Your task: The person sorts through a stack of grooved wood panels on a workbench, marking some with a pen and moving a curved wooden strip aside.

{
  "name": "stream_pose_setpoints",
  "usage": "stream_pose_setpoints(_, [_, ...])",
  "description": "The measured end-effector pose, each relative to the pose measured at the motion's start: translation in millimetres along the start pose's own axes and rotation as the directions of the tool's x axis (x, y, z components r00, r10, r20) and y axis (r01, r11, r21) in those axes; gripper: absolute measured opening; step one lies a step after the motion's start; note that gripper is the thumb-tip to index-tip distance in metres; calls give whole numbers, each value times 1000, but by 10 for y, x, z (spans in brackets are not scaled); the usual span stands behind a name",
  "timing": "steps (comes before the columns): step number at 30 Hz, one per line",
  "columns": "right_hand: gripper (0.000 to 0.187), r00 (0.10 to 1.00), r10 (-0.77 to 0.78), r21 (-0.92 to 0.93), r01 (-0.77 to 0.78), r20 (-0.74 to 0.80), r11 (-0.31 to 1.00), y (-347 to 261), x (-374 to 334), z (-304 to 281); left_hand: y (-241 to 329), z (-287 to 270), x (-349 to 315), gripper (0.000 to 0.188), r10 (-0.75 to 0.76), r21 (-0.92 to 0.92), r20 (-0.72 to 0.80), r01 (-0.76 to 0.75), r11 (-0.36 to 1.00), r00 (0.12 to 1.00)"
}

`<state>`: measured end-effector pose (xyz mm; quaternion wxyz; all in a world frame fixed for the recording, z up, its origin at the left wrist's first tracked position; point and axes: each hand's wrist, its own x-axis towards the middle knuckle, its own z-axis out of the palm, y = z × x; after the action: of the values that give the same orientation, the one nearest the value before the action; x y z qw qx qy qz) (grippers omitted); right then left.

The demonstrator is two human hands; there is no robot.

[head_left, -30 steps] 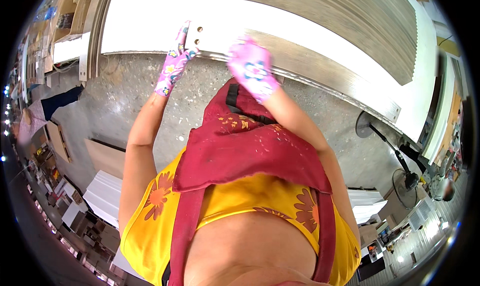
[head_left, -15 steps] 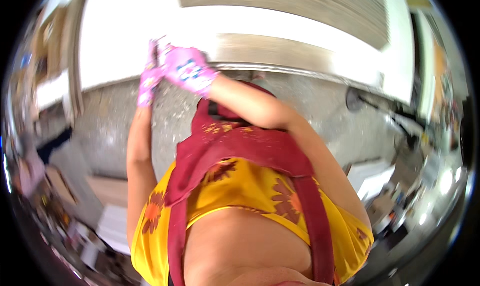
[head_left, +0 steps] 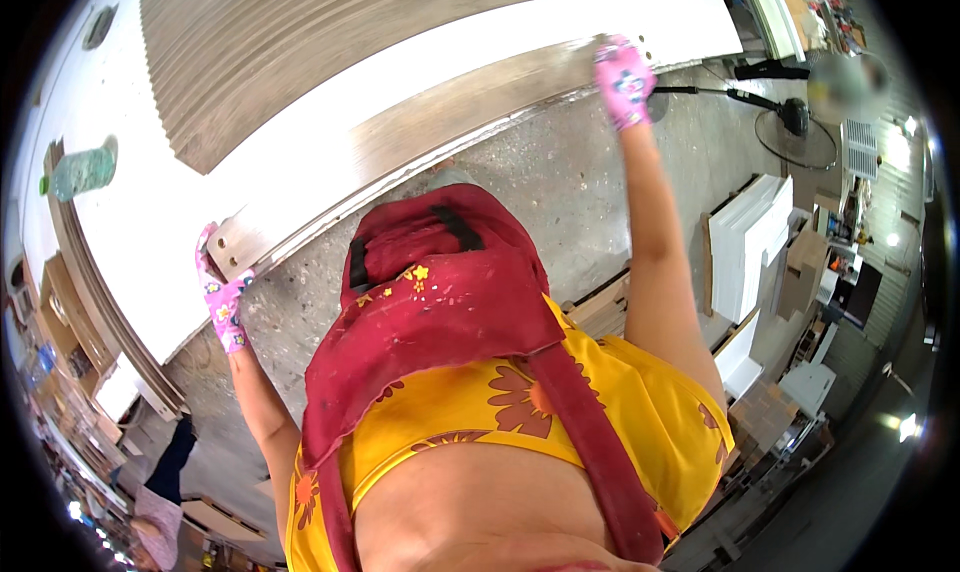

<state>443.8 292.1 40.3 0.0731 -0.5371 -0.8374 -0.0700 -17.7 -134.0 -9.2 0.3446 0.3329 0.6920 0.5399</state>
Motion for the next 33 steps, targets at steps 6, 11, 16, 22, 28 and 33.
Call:
stream_pose_setpoints(6, [14, 959, -282, 28, 283, -23, 959, -167, -11, -25, 328, 52, 19, 103, 24, 117, 70, -32, 993, 997])
stream_pose_setpoints(11, [17, 748, -664, 490, 579, -1, 651, -2035, -839, -140, 273, 54, 33, 93, 17, 251, 85, -38, 967, 996])
stream_pose_setpoints(16, [13, 917, -396, 332, 390, -54, 859, -724, -412, 318, 438, 120, 26, 85, -27, 245, 115, -2, 969, 993])
stream_pose_setpoints(22, [21, 959, 249, -102, -263, -138, 959, 1937, 173, 474, 420, 127, 7, 89, -45, 274, 110, 13, 962, 993])
stream_pose_setpoints(28, [31, 812, 584, 450, -527, 15, 721, 1627, 261, 374, 593, 337, -66, 59, -108, 236, -187, 151, 960, 976])
stream_pose_setpoints(33, [28, 914, 359, 124, -385, 191, 915, 580, 294, -177, 580, 427, -169, 48, -284, 191, -360, 368, 910, 889])
